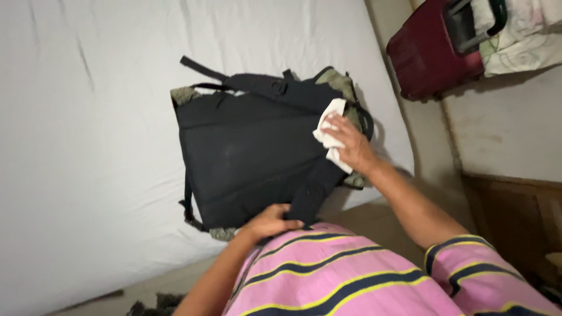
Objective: The person wipes the exterior of a backpack with a white cloth. They rotate the backpack to clean multiple sides, including the front, back, and sides, while a water bottle remains attached to the front pocket.
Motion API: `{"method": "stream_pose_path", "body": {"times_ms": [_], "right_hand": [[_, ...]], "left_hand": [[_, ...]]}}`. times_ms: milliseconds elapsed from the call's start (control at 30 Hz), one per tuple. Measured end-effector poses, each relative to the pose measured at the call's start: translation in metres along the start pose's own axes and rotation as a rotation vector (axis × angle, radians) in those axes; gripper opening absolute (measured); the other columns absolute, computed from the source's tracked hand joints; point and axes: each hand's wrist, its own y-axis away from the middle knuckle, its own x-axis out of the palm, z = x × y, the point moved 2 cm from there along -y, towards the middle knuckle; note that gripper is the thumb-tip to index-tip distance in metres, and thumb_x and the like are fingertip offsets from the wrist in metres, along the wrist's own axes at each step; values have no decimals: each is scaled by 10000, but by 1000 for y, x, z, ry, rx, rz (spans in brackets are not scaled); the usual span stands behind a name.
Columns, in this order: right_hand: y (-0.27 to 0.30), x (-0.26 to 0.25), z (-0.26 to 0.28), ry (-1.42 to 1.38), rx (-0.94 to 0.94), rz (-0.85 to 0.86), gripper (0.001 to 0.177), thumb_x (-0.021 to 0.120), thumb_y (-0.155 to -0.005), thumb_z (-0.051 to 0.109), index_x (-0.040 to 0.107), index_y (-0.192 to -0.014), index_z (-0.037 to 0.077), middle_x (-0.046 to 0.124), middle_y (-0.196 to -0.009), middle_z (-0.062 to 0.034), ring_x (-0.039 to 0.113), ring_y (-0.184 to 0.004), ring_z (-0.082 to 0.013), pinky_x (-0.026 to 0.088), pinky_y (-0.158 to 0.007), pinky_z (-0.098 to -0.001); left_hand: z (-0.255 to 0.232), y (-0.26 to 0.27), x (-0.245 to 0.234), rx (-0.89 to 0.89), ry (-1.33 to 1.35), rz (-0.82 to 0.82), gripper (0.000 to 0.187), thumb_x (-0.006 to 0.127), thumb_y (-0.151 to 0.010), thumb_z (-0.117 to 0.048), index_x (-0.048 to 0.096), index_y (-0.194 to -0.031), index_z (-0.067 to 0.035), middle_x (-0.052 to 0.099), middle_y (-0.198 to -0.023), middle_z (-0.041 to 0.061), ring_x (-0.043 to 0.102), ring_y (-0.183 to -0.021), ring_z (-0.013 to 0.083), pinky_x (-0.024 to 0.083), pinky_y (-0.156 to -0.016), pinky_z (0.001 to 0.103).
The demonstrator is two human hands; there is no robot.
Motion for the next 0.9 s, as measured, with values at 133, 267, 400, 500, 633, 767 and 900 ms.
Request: {"method": "stream_pose_path", "body": {"times_ms": [133,267,400,500,633,767,900], "right_hand": [[-3,6,-6,25,114,-108,633,559,-697,-156,671,-1280,65,613,-1386,-142,495,-1445,-347,406,-1215,-434],[6,16,1,96,178,-169,558,595,-758,-144,674,-1272,58,614,-1354,-160,545,-1351,-357,445,-1150,-420],[16,36,20,135,355,-274,553,627,-772,-139,670,-1289,55,597,-1387,-200,559,-1271,-395,461,-1071,-438],[28,73,68,171,329,-368,585,616,-739,-150,707,-1271,77,627,-1339,-185,592,-1263,-374,468,-1083,-429],[43,166,173,-335,574,-308,611,497,-760,-171,725,-1268,78,690,-1310,-121,672,-1205,-283,513,-1055,-343],[47,228,274,-368,57,-75,638,543,-653,-117,681,-1263,12,671,-1257,-154,599,-1249,-341,439,-1103,-437],[33,217,266,-141,-138,-59,573,636,-660,-26,698,-1227,28,657,-1194,-167,592,-1180,-354,455,-1028,-478]], "left_hand": [[27,52,-35,-1,221,-114,566,767,-913,-331,605,-1332,12,674,-1195,45,626,-1107,131,455,-1008,279],[35,108,-66,117,550,37,428,714,-884,-228,657,-1245,-6,734,-1056,10,656,-974,99,497,-928,241],[46,162,-71,211,484,236,337,761,-947,-135,676,-1187,87,672,-998,-3,580,-895,72,455,-802,228],[62,195,-73,246,486,112,278,682,-924,-110,706,-1173,11,640,-913,-44,497,-772,34,382,-684,191],[84,205,-73,202,658,-52,101,564,-978,-146,562,-1026,-57,627,-828,-2,611,-700,99,490,-670,237],[101,204,-77,100,512,-314,153,521,-977,-210,524,-1025,-64,576,-710,35,536,-504,134,425,-478,282],[94,209,-63,159,308,-473,230,683,-955,-162,537,-1100,-57,578,-687,35,483,-539,106,371,-466,273]]}}
